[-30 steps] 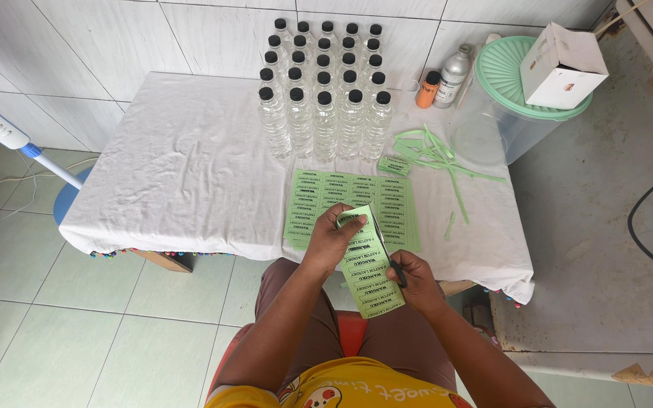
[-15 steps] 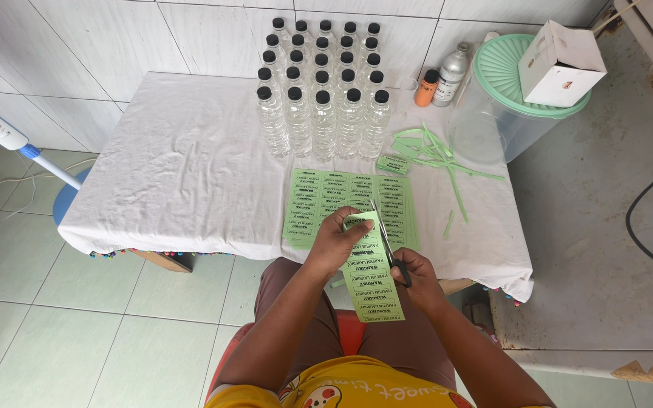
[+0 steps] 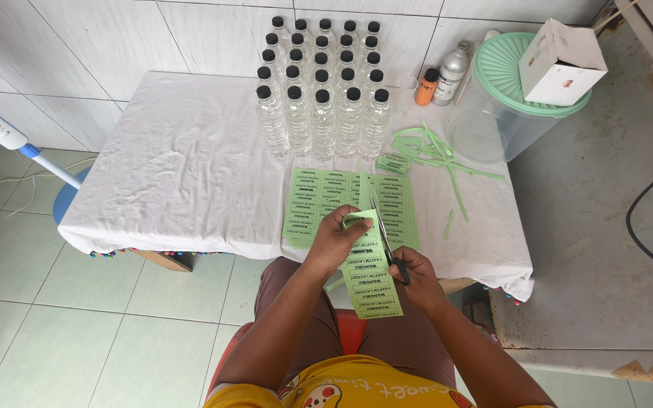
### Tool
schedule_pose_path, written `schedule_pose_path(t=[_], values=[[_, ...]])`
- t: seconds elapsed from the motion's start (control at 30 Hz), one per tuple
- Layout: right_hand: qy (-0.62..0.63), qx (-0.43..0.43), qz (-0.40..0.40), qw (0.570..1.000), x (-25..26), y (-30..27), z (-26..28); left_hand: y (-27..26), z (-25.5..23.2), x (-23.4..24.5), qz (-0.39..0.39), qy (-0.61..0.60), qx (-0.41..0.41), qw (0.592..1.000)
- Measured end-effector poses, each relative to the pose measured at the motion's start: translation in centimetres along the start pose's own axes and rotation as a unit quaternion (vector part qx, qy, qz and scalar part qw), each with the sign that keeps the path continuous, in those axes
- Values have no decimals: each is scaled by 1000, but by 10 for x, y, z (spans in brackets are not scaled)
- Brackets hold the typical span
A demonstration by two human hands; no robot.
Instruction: The person is using scissors to cut individual green labels from a printed sheet on a workspace table.
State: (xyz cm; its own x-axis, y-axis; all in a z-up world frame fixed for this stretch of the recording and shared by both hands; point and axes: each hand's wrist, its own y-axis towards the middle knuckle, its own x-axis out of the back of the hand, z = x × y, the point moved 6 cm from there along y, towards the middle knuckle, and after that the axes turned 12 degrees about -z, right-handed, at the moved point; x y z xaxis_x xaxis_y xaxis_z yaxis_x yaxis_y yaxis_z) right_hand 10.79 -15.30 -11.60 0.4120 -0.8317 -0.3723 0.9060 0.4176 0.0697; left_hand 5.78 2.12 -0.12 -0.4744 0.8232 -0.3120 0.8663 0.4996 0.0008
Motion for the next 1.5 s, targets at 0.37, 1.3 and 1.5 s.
schedule_pose_path(t=[0.37,1.3,1.5], values=[[-5,-8,-4,1000,-1,4,-3,0,-6,-3,-12,-3,13,1000],[-100,6,-27,995,-34,159,-56,172,78,67,-89,-58,98,990],[-173,-32,-89,980,-9,154,-97,163,133,122,-243,-94,134,956]])
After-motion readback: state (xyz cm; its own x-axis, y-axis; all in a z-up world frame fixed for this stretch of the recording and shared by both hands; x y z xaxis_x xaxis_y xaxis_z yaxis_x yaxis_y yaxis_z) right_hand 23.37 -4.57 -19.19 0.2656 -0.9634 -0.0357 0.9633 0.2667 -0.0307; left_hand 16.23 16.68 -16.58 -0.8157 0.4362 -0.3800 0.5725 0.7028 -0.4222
